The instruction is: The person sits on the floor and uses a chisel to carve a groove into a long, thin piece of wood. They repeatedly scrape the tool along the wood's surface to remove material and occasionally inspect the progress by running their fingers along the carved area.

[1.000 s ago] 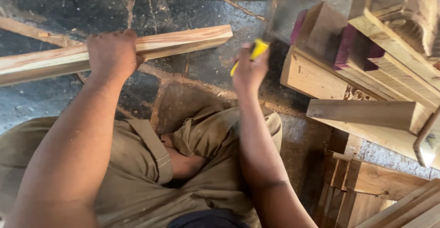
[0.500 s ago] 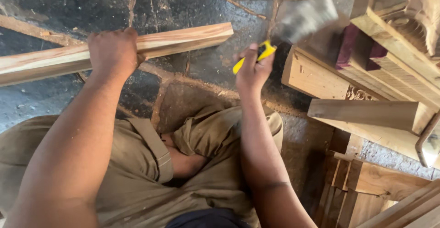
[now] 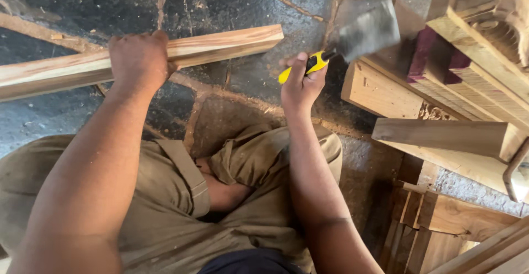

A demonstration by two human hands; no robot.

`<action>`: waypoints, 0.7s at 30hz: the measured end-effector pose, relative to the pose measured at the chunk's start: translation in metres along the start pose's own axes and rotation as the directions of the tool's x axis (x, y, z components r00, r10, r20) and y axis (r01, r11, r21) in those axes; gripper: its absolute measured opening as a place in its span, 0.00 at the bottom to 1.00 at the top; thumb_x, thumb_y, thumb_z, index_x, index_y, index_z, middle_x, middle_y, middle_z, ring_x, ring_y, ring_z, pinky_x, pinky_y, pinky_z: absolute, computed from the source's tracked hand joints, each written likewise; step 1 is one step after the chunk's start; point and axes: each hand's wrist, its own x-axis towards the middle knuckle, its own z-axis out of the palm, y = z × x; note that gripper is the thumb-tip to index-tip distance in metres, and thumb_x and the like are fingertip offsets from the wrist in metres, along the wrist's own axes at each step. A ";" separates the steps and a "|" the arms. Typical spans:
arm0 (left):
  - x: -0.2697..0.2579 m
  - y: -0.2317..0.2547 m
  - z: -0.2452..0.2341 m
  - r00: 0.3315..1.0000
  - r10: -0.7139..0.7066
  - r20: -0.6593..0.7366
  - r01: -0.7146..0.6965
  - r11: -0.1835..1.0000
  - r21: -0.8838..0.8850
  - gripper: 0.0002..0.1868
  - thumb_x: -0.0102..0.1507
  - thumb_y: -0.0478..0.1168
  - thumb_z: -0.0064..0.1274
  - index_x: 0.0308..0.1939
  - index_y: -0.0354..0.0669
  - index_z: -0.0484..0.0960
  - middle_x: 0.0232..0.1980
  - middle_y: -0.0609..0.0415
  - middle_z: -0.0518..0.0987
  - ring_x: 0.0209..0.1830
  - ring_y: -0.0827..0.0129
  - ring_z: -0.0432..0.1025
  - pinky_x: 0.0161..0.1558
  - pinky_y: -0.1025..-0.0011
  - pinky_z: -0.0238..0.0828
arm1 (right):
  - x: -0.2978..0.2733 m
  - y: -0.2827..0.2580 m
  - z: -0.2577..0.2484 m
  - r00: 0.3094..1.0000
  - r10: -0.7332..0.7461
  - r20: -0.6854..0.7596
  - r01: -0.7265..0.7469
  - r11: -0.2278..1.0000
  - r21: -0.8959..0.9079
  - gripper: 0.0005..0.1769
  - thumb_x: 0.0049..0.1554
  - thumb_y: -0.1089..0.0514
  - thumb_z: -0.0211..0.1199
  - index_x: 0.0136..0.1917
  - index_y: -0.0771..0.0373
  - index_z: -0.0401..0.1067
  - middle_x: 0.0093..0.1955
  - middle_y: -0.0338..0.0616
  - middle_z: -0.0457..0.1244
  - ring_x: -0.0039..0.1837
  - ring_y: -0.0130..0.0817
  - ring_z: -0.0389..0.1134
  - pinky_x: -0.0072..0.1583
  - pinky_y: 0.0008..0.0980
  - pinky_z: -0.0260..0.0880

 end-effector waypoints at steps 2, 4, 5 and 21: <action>0.001 0.001 -0.001 0.999 0.015 -0.052 -0.016 1.000 -0.006 0.28 0.58 0.65 0.66 0.44 0.47 0.83 0.34 0.54 0.85 0.36 0.63 0.79 0.48 0.57 0.70 | 0.002 0.009 0.000 1.000 -0.005 0.009 0.006 0.997 -0.076 0.14 0.68 0.52 0.55 0.58 0.65 0.62 0.44 0.45 0.68 0.44 0.30 0.73 0.45 0.31 0.74; 0.001 0.001 -0.003 0.998 0.005 -0.063 -0.006 1.000 -0.018 0.26 0.57 0.62 0.68 0.45 0.48 0.82 0.35 0.54 0.85 0.38 0.61 0.79 0.46 0.57 0.70 | 0.008 0.012 0.006 0.981 0.138 0.139 -0.065 0.899 -0.433 0.12 0.66 0.55 0.56 0.59 0.64 0.63 0.43 0.43 0.68 0.42 0.28 0.72 0.43 0.29 0.73; 0.001 0.002 -0.005 0.998 -0.003 -0.070 0.002 1.000 -0.027 0.25 0.56 0.60 0.68 0.46 0.49 0.82 0.36 0.54 0.85 0.39 0.60 0.79 0.46 0.57 0.70 | 0.010 0.011 0.009 0.958 0.221 0.183 -0.071 0.800 -0.595 0.12 0.65 0.57 0.56 0.59 0.63 0.64 0.42 0.42 0.68 0.42 0.27 0.72 0.43 0.28 0.72; 0.001 0.001 -0.003 0.992 0.000 -0.124 -0.003 1.000 -0.019 0.26 0.55 0.63 0.69 0.43 0.49 0.83 0.33 0.54 0.84 0.36 0.60 0.79 0.43 0.58 0.69 | 0.011 0.008 0.010 0.955 0.262 0.142 -0.171 0.872 -0.459 0.08 0.65 0.54 0.56 0.53 0.60 0.64 0.35 0.38 0.65 0.34 0.25 0.69 0.38 0.28 0.69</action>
